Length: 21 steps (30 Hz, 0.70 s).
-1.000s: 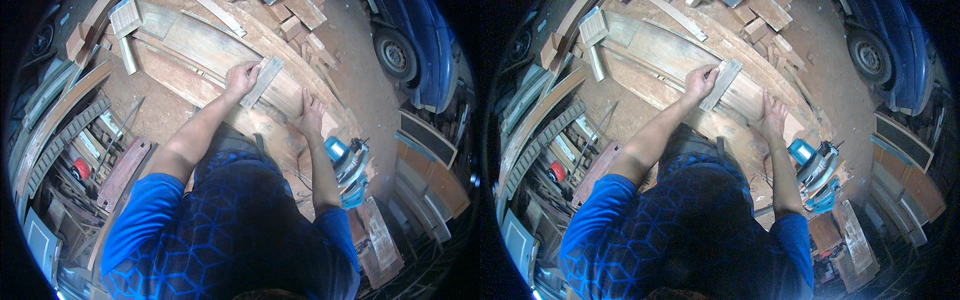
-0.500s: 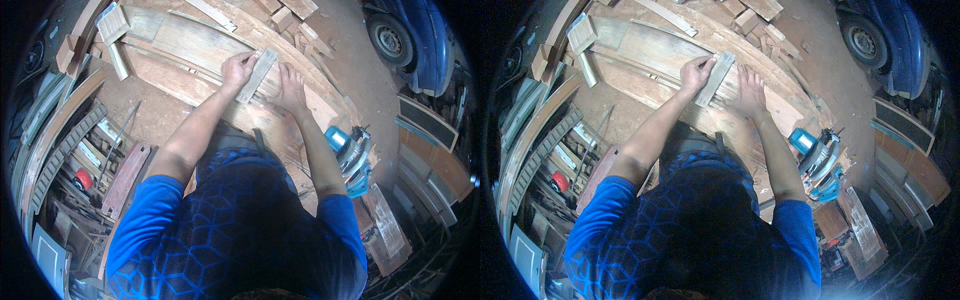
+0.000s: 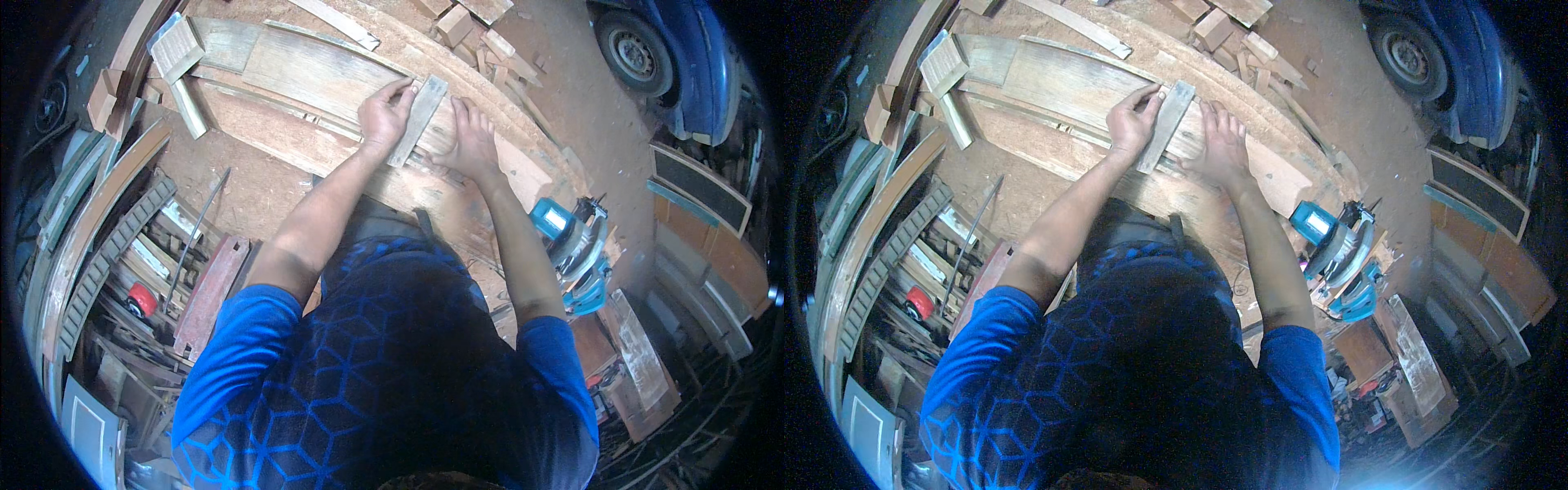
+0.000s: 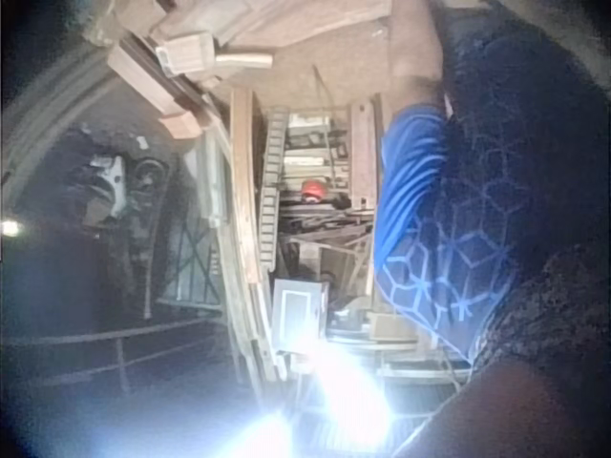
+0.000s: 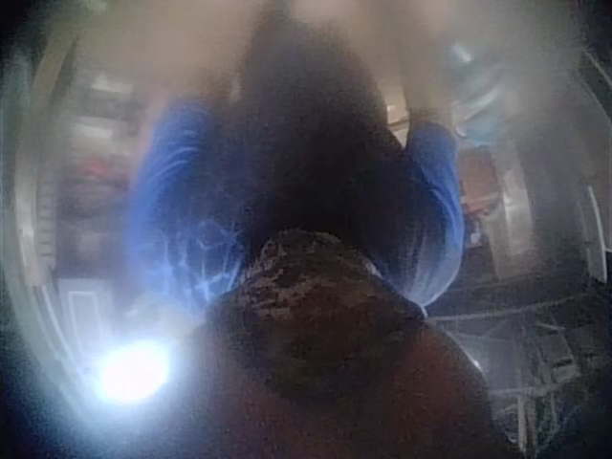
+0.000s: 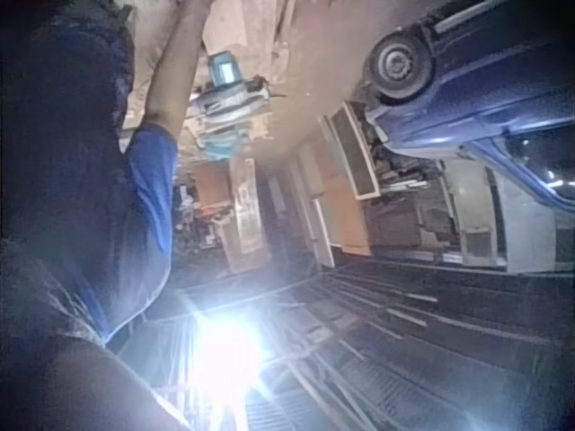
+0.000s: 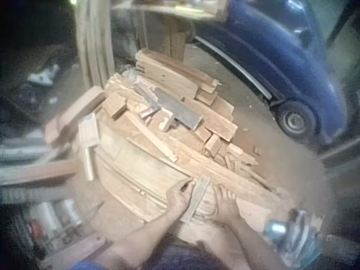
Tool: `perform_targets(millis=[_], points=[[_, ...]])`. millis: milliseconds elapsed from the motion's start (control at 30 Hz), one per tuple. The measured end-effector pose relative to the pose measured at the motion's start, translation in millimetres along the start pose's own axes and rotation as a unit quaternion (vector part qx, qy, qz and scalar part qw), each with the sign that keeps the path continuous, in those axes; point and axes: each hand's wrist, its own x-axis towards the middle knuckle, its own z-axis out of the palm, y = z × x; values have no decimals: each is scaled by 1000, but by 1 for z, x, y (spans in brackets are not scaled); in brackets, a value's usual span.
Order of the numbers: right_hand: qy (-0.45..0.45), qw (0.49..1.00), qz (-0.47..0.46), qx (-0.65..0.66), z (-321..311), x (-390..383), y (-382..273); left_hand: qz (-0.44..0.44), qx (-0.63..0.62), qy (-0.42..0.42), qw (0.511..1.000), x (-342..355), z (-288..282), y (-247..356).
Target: The person uses a circular saw to cut a long wooden plank into smaller rectangular pieces. They position the wood on a workbench, align a guide, and make several cuts, then inspect the resulting pieces.
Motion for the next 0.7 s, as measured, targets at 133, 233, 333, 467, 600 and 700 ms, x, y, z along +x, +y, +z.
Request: perform_targets(millis=[133,233,333,467,600,700], points=[[9,1000,-15,-11,2,0,4,-73,1,-42,996,3,0,-4],[16,999,-27,-5,4,-1,5,-54,35,-58,996,4,-4,-3],[6,999,-36,6,1,-1,8,-46,46,-56,996,0,-3,-4],[-9,1000,-24,11,-3,3,3,-37,46,-45,997,2,-4,-4],[6,999,-35,10,1,3,8,-54,48,-46,996,3,-4,1],[-1,1000,-29,6,4,3,8,-47,59,-53,996,5,-5,0]])
